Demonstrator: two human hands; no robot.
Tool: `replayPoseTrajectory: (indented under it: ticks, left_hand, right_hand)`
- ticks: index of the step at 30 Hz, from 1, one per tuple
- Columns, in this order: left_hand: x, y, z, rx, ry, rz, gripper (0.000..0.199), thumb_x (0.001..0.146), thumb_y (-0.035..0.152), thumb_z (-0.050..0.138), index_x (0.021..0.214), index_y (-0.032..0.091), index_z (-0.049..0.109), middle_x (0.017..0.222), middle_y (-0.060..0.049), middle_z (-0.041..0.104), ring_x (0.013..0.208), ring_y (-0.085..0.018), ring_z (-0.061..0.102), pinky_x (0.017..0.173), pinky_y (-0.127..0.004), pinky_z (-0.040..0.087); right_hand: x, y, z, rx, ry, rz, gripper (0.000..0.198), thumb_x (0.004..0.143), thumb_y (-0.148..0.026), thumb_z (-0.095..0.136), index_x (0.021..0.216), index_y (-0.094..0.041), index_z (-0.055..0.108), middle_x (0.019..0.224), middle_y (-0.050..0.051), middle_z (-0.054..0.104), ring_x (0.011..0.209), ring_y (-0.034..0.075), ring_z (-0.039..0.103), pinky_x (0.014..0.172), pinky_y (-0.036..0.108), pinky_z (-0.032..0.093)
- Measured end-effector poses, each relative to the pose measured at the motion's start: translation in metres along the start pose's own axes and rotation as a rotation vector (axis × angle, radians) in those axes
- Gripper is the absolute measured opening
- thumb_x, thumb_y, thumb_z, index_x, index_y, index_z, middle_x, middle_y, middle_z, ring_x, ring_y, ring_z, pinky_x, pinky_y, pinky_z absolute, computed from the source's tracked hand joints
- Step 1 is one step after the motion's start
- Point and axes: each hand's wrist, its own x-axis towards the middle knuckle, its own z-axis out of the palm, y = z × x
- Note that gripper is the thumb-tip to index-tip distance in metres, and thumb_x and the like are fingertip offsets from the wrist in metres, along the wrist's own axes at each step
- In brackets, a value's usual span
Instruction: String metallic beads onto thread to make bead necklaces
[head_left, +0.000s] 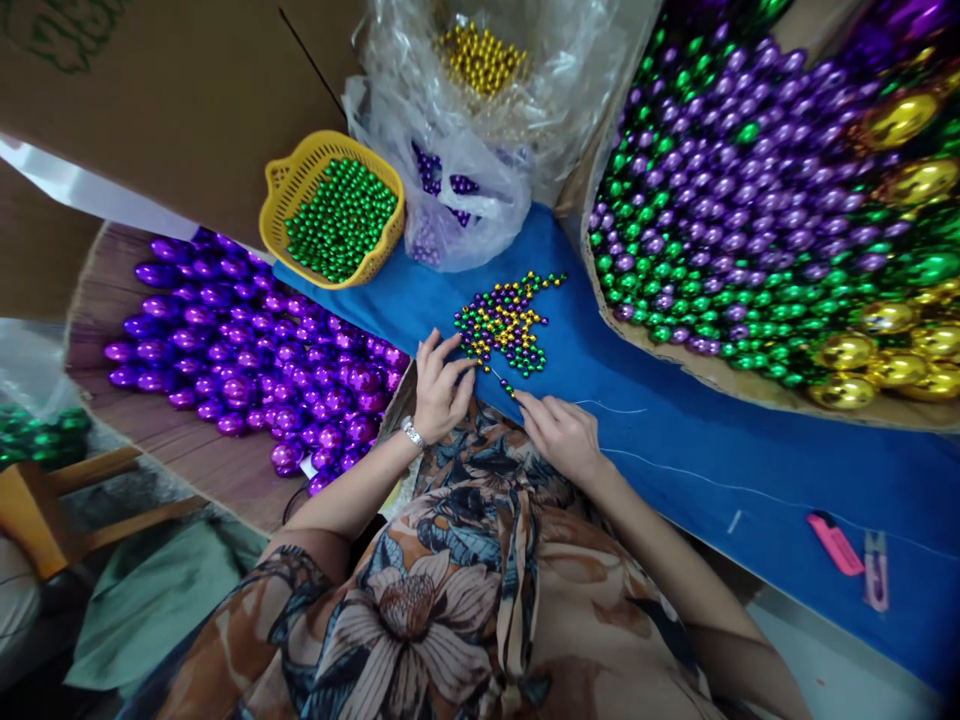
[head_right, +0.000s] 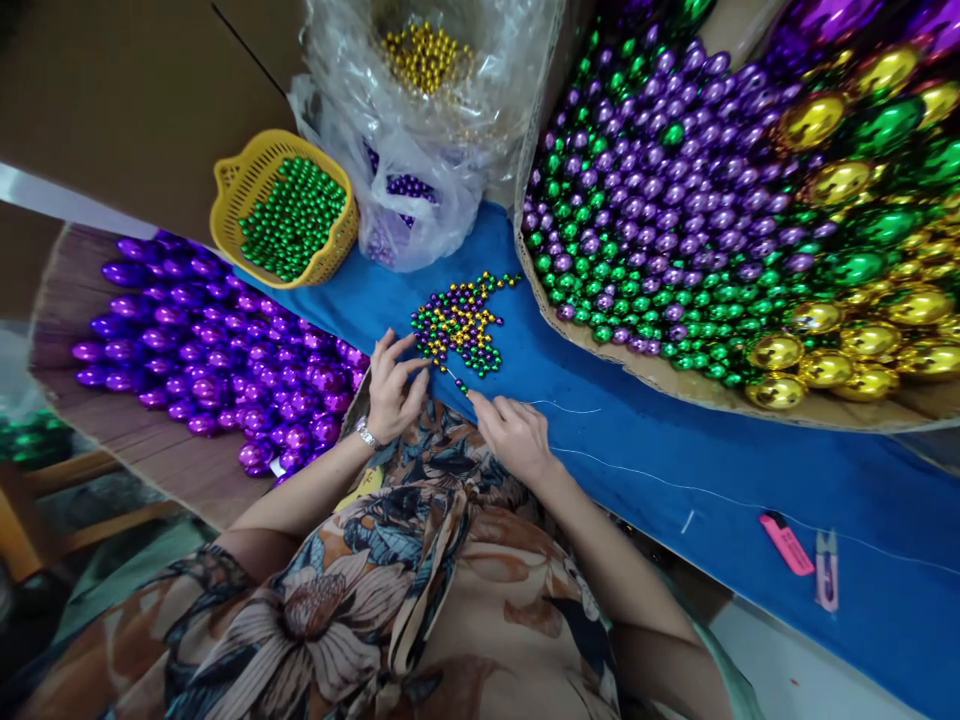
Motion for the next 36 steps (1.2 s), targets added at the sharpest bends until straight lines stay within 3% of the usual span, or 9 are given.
replayPoseTrajectory:
  ticks: [14, 21, 36]
  left_hand:
    - [-0.008, 0.006, 0.005, 0.026, -0.082, 0.082, 0.02, 0.089, 0.03, 0.056, 0.105, 0.029, 0.068, 0.138, -0.006, 0.051, 0.143, -0.031, 0.028, 0.113, -0.063, 0.025]
    - [-0.003, 0.005, 0.001, 0.021, -0.002, 0.035, 0.02, 0.092, 0.028, 0.053, 0.106, 0.021, 0.066, 0.132, -0.01, 0.055, 0.14, -0.029, 0.033, 0.114, -0.058, 0.029]
    - [0.0, 0.001, 0.002, 0.042, -0.002, 0.019, 0.022, 0.092, 0.029, 0.052, 0.109, 0.023, 0.064, 0.133, -0.009, 0.055, 0.141, -0.029, 0.032, 0.115, -0.058, 0.028]
  right_hand:
    - [0.005, -0.007, 0.007, -0.037, -0.054, 0.012, 0.035, 0.096, -0.026, 0.047, 0.128, -0.025, 0.061, 0.076, 0.001, 0.064, 0.072, 0.01, 0.056, 0.071, 0.026, 0.033]
    - [0.01, -0.006, 0.002, -0.007, 0.004, 0.014, 0.032, 0.097, -0.027, 0.046, 0.124, -0.024, 0.063, 0.078, 0.0, 0.066, 0.071, 0.009, 0.057, 0.071, 0.025, 0.035]
    - [0.015, -0.008, 0.003, 0.0, -0.007, 0.038, 0.032, 0.097, -0.027, 0.045, 0.122, -0.023, 0.065, 0.078, 0.002, 0.066, 0.07, 0.01, 0.057, 0.069, 0.024, 0.035]
